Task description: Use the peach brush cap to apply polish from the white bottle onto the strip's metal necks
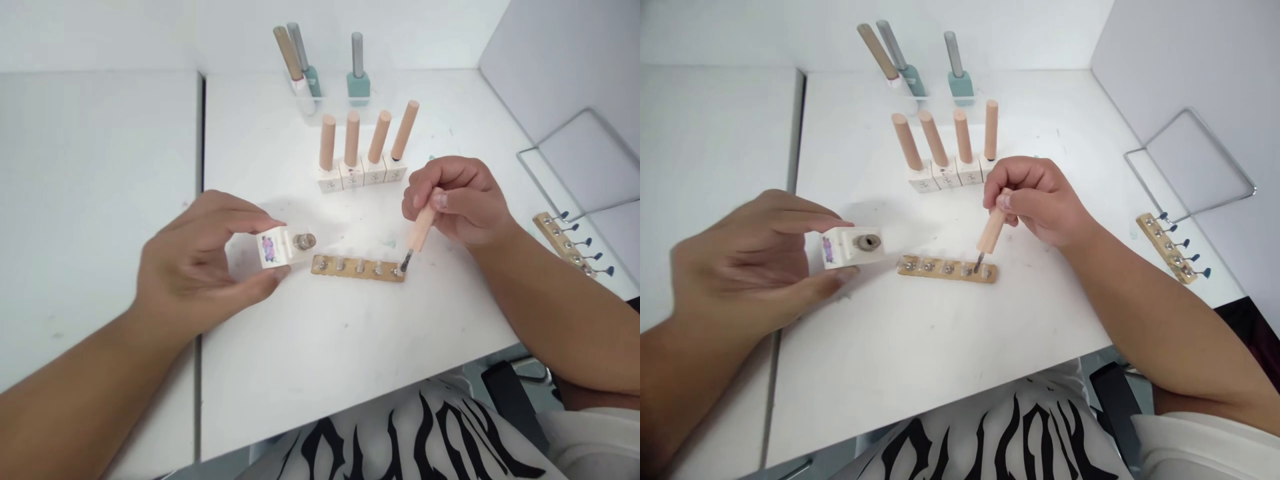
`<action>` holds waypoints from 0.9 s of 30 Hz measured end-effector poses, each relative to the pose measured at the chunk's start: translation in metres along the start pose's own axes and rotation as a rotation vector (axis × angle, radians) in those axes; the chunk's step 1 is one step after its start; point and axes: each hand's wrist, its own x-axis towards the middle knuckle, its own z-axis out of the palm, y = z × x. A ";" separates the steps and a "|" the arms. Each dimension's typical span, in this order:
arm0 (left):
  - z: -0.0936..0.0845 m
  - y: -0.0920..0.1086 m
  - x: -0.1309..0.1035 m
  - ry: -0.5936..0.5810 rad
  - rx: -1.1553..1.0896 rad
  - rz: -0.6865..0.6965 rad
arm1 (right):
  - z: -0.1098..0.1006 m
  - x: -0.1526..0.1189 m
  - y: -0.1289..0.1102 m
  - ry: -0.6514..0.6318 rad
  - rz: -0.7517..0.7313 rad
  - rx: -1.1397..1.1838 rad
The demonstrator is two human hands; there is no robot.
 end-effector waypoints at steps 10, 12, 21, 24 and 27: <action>0.007 0.013 0.003 -0.047 0.124 0.082 | 0.036 -0.013 -0.003 0.206 -0.238 -0.313; 0.008 0.015 0.004 -0.049 0.139 0.081 | 0.040 -0.014 -0.002 0.202 -0.259 -0.350; 0.009 0.019 0.007 -0.058 0.201 0.105 | 0.046 -0.014 0.000 0.158 -0.364 -0.503; 0.010 0.021 0.008 -0.056 0.263 0.140 | 0.051 -0.012 0.000 0.104 -0.437 -0.581; 0.012 0.022 0.008 -0.032 0.350 0.184 | 0.056 -0.009 -0.002 0.046 -0.510 -0.692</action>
